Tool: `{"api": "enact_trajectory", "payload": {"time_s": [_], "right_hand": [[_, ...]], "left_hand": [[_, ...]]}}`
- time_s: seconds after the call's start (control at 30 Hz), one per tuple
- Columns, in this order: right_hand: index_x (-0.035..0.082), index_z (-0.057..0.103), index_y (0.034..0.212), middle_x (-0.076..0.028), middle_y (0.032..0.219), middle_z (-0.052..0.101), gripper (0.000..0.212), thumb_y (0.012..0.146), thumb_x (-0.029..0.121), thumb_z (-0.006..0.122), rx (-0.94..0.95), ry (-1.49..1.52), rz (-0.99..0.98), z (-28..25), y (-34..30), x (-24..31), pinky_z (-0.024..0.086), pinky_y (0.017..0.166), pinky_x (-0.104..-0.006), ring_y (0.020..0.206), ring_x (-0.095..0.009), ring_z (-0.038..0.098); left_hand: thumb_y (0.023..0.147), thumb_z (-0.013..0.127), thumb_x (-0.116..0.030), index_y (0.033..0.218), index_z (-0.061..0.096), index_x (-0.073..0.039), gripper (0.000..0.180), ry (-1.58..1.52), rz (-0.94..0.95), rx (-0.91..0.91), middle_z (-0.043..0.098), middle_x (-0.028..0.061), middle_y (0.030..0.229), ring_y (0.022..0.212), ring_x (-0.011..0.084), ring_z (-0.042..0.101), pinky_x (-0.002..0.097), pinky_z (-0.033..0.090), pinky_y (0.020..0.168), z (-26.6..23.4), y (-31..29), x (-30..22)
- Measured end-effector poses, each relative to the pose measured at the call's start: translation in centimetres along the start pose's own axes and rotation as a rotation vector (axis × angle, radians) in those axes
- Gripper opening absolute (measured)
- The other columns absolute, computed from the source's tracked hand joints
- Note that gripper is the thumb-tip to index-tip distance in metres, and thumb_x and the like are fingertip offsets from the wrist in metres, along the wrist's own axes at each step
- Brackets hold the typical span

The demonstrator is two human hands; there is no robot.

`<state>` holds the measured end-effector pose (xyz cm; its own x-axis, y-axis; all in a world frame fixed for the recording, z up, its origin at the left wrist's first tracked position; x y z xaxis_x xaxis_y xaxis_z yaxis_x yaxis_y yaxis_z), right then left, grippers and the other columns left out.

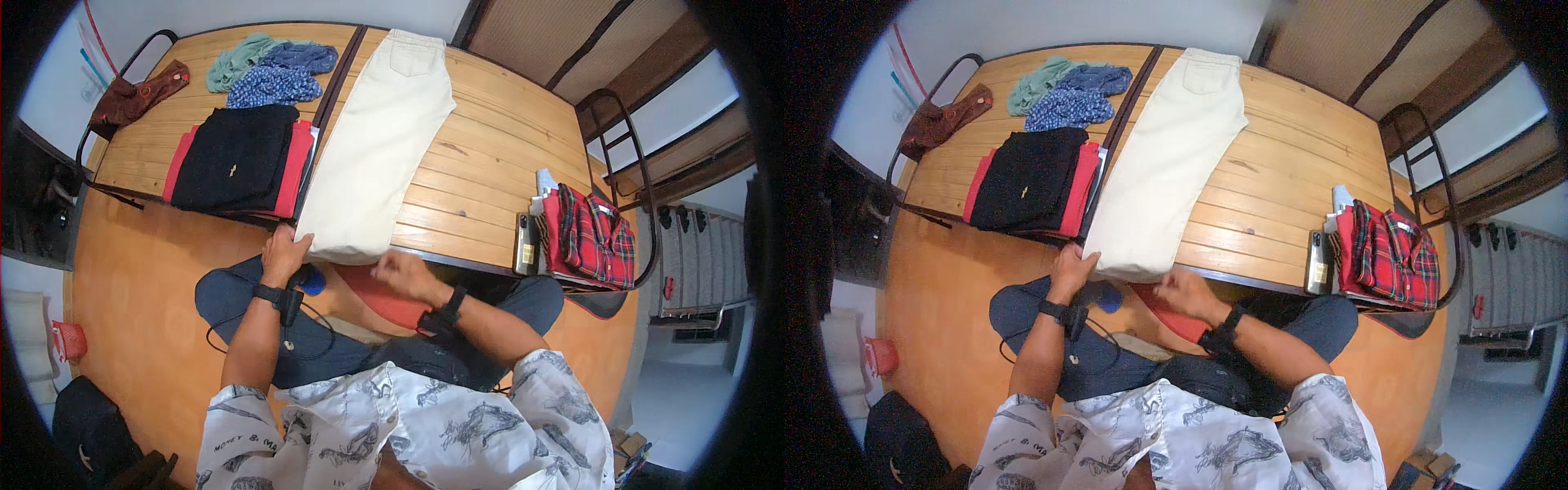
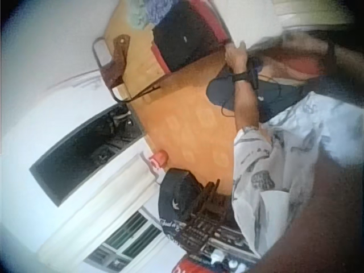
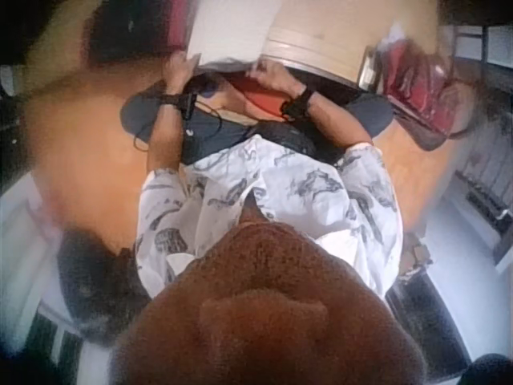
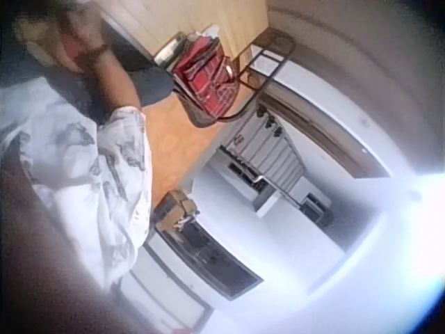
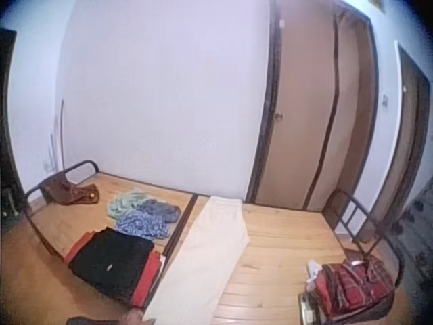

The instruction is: Fold a red plaid shirt, a pair of light-colored pants, and other garments on a wooden table.

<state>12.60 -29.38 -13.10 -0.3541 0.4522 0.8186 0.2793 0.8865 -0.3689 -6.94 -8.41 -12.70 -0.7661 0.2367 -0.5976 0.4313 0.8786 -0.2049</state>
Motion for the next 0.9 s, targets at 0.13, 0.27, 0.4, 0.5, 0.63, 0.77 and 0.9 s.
{"api": "enact_trajectory", "payload": {"time_s": [0.13,0.27,0.4,0.5,0.63,0.77,0.9], "right_hand": [[0.002,0.056,0.133,-0.023,0.127,0.063,0.066,0.086,0.043,0.076,0.148,-0.256,0.060,2.9,-0.3,-4.2,0.048,0.099,-0.0393,0.115,-0.030,0.062],[0.001,0.049,0.143,-0.021,0.143,0.053,0.080,0.083,0.046,0.078,0.072,-0.087,0.042,2.9,3.5,-6.4,0.040,0.110,-0.0372,0.132,-0.031,0.051],[0.005,0.053,0.140,-0.015,0.139,0.059,0.065,0.088,0.036,0.076,0.118,0.099,-0.043,5.5,4.8,-4.9,0.041,0.110,-0.0369,0.130,-0.027,0.054],[0.006,0.056,0.139,-0.014,0.135,0.062,0.058,0.089,0.031,0.074,0.143,0.117,-0.061,5.8,4.9,-3.9,0.042,0.109,-0.0374,0.126,-0.027,0.056],[0.007,0.061,0.133,-0.016,0.128,0.066,0.052,0.089,0.032,0.072,0.087,0.176,-0.128,5.9,3.4,-3.9,0.045,0.105,-0.0382,0.122,-0.030,0.060],[0.001,0.061,0.131,-0.010,0.128,0.065,0.042,0.095,0.021,0.066,0.306,0.466,-0.106,4.4,0.7,0.1,0.045,0.104,-0.0347,0.118,-0.020,0.059],[-0.006,0.049,0.138,-0.014,0.135,0.060,0.046,0.098,0.015,0.058,0.321,1.060,0.047,0.2,-2.1,3.8,0.048,0.104,-0.0381,0.117,-0.024,0.062]], "left_hand": [[0.077,0.077,-0.045,0.110,0.064,0.003,0.060,0.014,-0.030,0.134,0.067,0.0282,0.112,0.106,0.0431,0.065,0.0486,0.050,0.091,1.0,0.9,0.7],[0.074,0.082,-0.035,0.124,0.060,0.006,0.068,-0.163,-0.014,0.214,0.067,0.0238,0.119,0.111,0.0366,0.065,0.0429,0.049,0.096,3.3,1.3,2.2],[0.073,0.084,-0.025,0.128,0.059,0.005,0.067,-0.591,-0.159,0.385,0.067,0.0174,0.120,0.109,0.0296,0.064,0.0384,0.049,0.095,5.2,1.4,3.8],[0.077,0.080,-0.013,0.126,0.062,0.002,0.054,-0.690,-0.154,0.421,0.068,0.0122,0.119,0.105,0.0235,0.064,0.0340,0.049,0.093,6.4,1.1,4.5],[0.082,0.077,-0.010,0.121,0.068,-0.003,0.040,-0.785,-0.147,0.505,0.071,0.0067,0.114,0.102,0.0193,0.066,0.0343,0.051,0.094,7.0,1.5,4.7],[0.089,0.071,-0.017,0.124,0.068,-0.006,0.036,-0.686,-0.151,0.553,0.070,0.0028,0.117,0.104,0.0180,0.065,0.0345,0.050,0.095,5.7,1.0,3.0],[0.096,0.063,-0.019,0.129,0.062,0.001,0.039,-0.853,-0.105,0.662,0.069,0.0072,0.120,0.104,0.0167,0.067,0.0315,0.053,0.091,2.4,-1.0,-2.9]]}}
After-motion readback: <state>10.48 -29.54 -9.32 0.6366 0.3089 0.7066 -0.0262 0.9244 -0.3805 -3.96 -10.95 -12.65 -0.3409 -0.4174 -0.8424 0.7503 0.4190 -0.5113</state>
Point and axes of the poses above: each hand's wrist, its own y-axis towards the middle knuckle, its own z-axis out of the palm, x = y × z, the point moved 5 cm from there along y, towards the middle knuckle
